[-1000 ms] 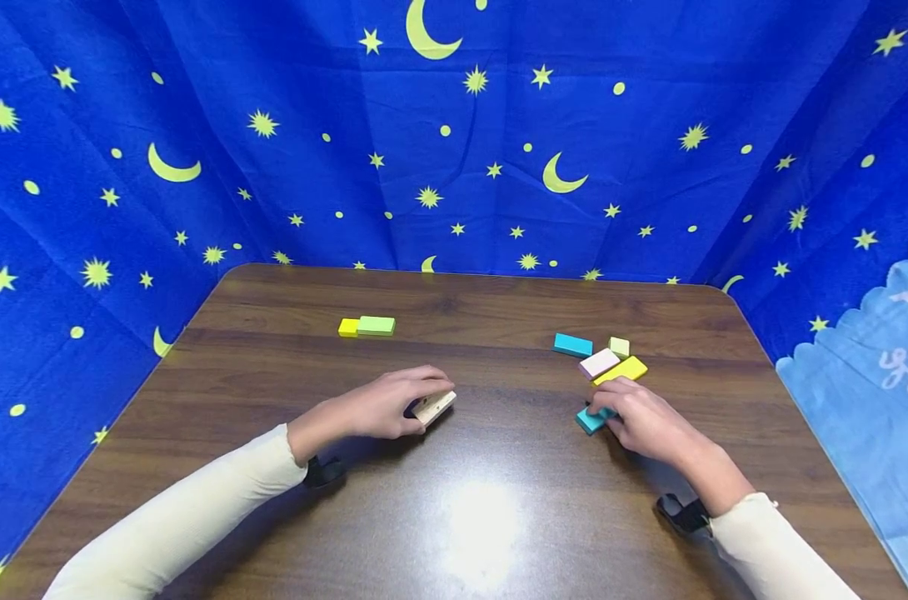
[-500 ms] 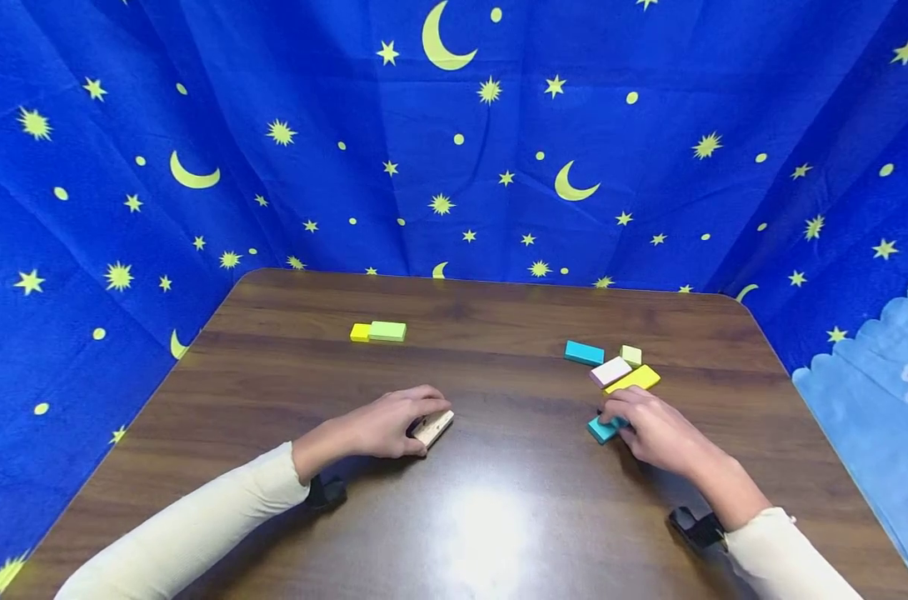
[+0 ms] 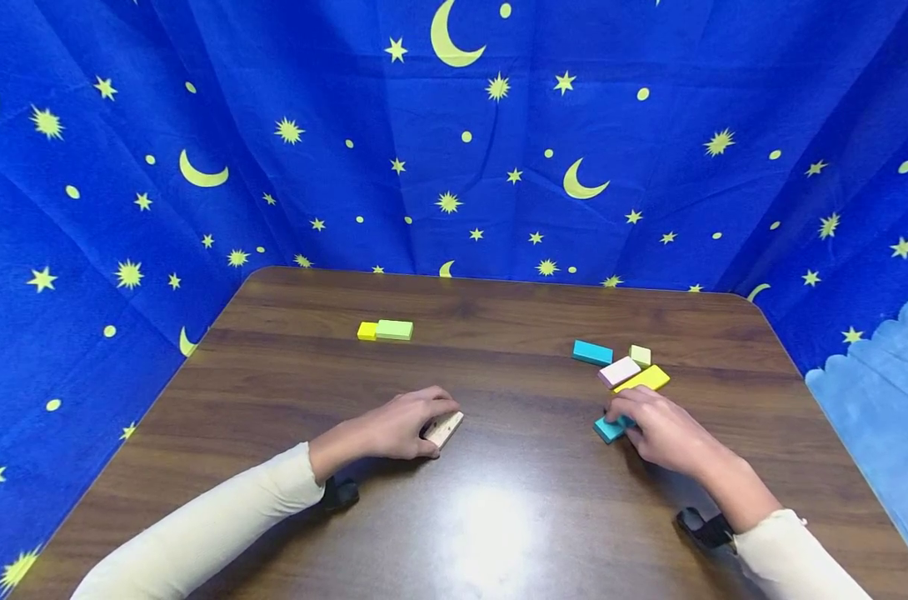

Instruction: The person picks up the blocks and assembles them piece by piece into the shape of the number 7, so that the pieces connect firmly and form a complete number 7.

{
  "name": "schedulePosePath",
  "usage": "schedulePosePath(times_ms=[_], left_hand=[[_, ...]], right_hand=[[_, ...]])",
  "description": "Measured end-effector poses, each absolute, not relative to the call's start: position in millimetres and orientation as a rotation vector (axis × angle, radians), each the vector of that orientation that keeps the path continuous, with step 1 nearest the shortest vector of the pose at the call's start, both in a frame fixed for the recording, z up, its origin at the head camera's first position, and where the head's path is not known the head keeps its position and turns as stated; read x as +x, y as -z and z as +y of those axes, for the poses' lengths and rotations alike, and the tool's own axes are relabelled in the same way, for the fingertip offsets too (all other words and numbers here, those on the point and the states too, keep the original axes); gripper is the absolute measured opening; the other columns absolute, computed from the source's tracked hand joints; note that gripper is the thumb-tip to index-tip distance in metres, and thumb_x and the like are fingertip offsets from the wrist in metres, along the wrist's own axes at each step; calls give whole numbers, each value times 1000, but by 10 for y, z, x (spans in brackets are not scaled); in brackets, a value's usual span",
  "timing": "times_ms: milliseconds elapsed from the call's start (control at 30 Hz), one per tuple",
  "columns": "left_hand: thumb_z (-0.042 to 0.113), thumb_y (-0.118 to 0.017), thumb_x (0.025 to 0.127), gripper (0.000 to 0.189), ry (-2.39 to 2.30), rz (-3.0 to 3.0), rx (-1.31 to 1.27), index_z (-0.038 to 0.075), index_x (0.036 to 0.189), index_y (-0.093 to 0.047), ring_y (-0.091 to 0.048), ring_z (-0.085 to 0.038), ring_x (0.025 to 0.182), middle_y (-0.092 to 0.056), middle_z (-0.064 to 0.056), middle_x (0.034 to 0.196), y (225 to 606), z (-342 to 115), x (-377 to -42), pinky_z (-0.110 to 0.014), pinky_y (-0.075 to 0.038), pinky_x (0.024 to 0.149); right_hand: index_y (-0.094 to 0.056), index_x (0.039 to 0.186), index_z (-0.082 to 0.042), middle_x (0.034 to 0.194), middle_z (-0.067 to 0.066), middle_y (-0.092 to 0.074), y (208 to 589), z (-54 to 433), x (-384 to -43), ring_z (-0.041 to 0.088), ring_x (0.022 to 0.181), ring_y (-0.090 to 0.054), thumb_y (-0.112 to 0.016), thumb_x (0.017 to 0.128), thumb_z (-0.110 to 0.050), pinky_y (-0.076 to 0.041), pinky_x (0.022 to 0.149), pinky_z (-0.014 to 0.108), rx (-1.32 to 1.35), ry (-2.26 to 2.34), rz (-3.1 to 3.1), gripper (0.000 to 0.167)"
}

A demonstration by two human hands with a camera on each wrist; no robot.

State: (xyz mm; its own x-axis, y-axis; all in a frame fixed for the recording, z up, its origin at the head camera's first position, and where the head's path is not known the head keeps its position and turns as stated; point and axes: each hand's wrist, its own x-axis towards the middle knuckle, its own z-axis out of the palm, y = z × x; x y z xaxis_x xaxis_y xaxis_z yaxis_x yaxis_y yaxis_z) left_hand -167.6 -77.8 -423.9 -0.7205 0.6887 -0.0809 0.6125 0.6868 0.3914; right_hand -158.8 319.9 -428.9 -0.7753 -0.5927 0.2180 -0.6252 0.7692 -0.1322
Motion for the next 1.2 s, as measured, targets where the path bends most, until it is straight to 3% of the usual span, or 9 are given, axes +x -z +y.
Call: schedulePosePath(times_ms=[333,467,700,1200], left_hand=[[21,-80,80,67,-546,2668,1085,9,141,-53,-59,-24,117,-53,-9,140,4229,-845,-1656,-43,-51,100],[18,-78,83,55,-507,2664,1243,9,135,-60,-57,-22,124,-57,-5,138,4222,-921,-1679,-40,-49,106],[16,-72,90,29,-425,2613,1434,13,119,-69,-59,-16,123,-60,-1,134,4239,-944,-1760,-33,-51,102],[10,-68,92,29,-455,2587,1446,10,120,-71,-62,-18,123,-63,-2,134,4245,-977,-1766,-31,-51,104]], right_hand=[[-69,89,-22,96,-6,-70,4301,3205,-1570,16,90,-65,-81,65,10,-58,75,40,997,-300,-2746,42],[-69,91,-21,96,-6,-70,4294,3197,-1564,16,90,-65,-81,65,10,-58,75,40,1015,-296,-2739,42],[-70,94,-20,99,-3,-71,4275,3207,-1566,18,94,-67,-79,68,10,-58,79,42,968,-284,-2824,40],[-70,96,-20,98,-6,-68,4293,3192,-1558,17,93,-66,-80,65,11,-58,79,43,1019,-292,-2759,46]])
